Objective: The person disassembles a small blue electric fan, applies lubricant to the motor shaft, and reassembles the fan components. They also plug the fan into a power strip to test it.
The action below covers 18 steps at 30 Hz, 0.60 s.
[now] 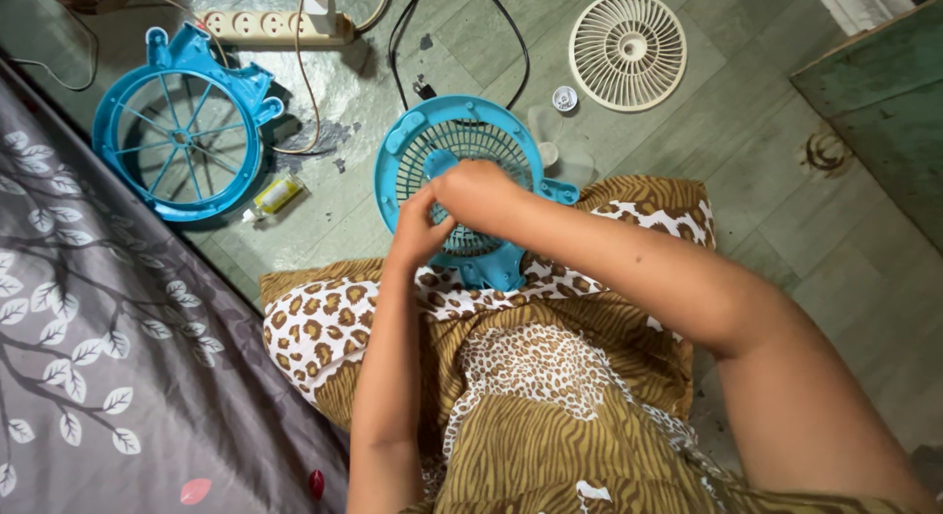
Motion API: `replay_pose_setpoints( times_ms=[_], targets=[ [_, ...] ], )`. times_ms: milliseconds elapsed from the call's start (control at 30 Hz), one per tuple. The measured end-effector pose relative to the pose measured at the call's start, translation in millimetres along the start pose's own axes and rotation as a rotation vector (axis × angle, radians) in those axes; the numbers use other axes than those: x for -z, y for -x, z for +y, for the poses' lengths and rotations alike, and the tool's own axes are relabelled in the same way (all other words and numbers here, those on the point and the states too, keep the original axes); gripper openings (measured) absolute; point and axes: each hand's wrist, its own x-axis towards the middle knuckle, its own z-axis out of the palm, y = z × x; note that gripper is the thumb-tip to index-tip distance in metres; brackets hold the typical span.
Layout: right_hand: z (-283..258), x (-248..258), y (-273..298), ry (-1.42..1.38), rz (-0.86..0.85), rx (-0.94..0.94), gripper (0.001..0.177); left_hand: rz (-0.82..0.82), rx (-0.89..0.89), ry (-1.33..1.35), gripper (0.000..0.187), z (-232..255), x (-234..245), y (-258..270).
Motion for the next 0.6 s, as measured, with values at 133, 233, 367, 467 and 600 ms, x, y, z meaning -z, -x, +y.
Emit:
replay_pose_setpoints(
  times_ms=[133, 233, 367, 467, 600],
  targets=[
    [1, -1, -3, 0.087, -0.011, 0.130, 0.008, -0.123, 0.424, -0.079, 0.035, -5, 2, 2],
    [3, -1, -3, 0.166, 0.023, 0.158, 0.009, -0.028, 0.309, -0.072, 0.029, -4, -2, 3],
    [2, 4, 6, 0.056, -0.008, 0.003, 0.011, 0.035, 0.229, -0.122, 0.036, 6, -12, -6],
    [3, 6, 14, 0.001, -0.004, -0.047, 0.015, 0.100, 0.164, -0.150, 0.036, 11, -21, -1],
    [3, 7, 16, 0.029, 0.127, 0.115, 0.016, 0.189, 0.105, -0.157, 0.032, 2, -28, 2]
  ],
)
